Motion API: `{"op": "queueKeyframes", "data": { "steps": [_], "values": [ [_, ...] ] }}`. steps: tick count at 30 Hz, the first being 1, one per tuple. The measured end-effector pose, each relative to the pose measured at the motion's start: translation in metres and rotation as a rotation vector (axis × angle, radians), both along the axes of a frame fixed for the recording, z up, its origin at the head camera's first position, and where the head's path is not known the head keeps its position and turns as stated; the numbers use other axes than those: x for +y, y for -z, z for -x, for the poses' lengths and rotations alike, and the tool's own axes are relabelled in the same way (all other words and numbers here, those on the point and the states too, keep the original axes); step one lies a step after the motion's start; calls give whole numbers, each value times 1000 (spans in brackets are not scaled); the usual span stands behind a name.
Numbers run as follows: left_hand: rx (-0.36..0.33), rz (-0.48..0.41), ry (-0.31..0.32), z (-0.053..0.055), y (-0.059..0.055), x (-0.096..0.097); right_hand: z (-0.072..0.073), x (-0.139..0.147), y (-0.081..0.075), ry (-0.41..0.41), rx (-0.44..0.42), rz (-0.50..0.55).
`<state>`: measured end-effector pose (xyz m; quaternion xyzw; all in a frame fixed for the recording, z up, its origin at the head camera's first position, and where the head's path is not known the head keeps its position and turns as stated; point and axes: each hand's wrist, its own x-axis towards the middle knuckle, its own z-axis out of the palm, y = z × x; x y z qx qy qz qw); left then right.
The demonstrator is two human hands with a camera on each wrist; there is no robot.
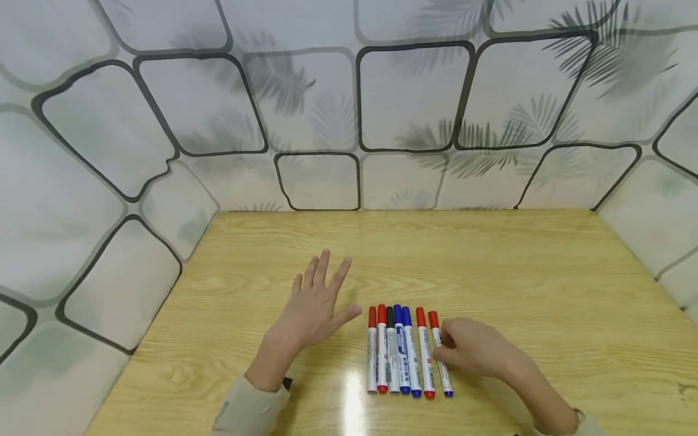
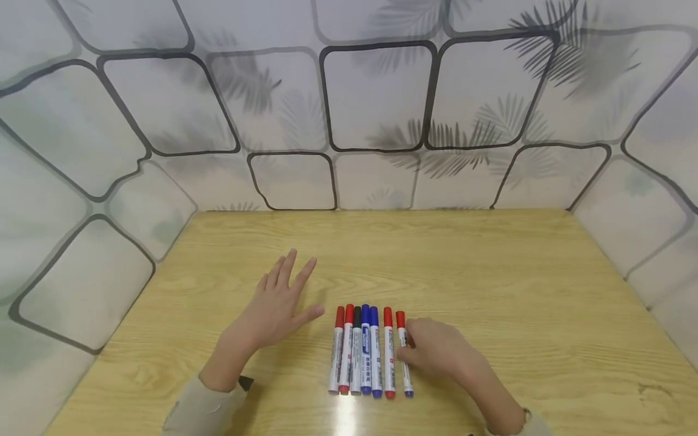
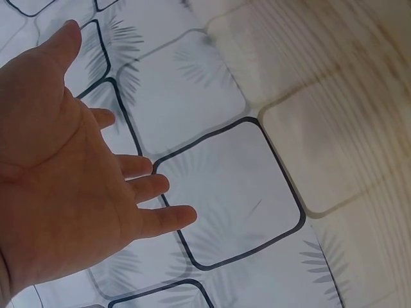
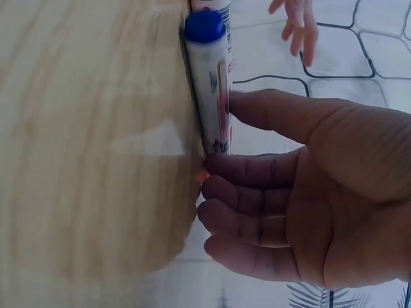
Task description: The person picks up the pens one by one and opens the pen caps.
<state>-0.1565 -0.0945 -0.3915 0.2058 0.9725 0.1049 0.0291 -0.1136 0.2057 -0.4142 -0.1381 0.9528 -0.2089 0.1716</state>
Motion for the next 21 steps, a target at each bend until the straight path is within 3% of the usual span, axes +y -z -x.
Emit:
{"op": "queueKeyframes", "data": {
  "steps": [6, 12, 21],
  "values": [
    [-8, -58, 20, 1, -3, -4, 6, 5, 2, 64, 14, 62],
    [-44, -139, 53, 3, -4, -7, 13, 13, 2, 123, -29, 120],
    [-76, -244, 90, 4, -7, -6, 19, 21, -7, 97, 16, 183]
  ]
}}
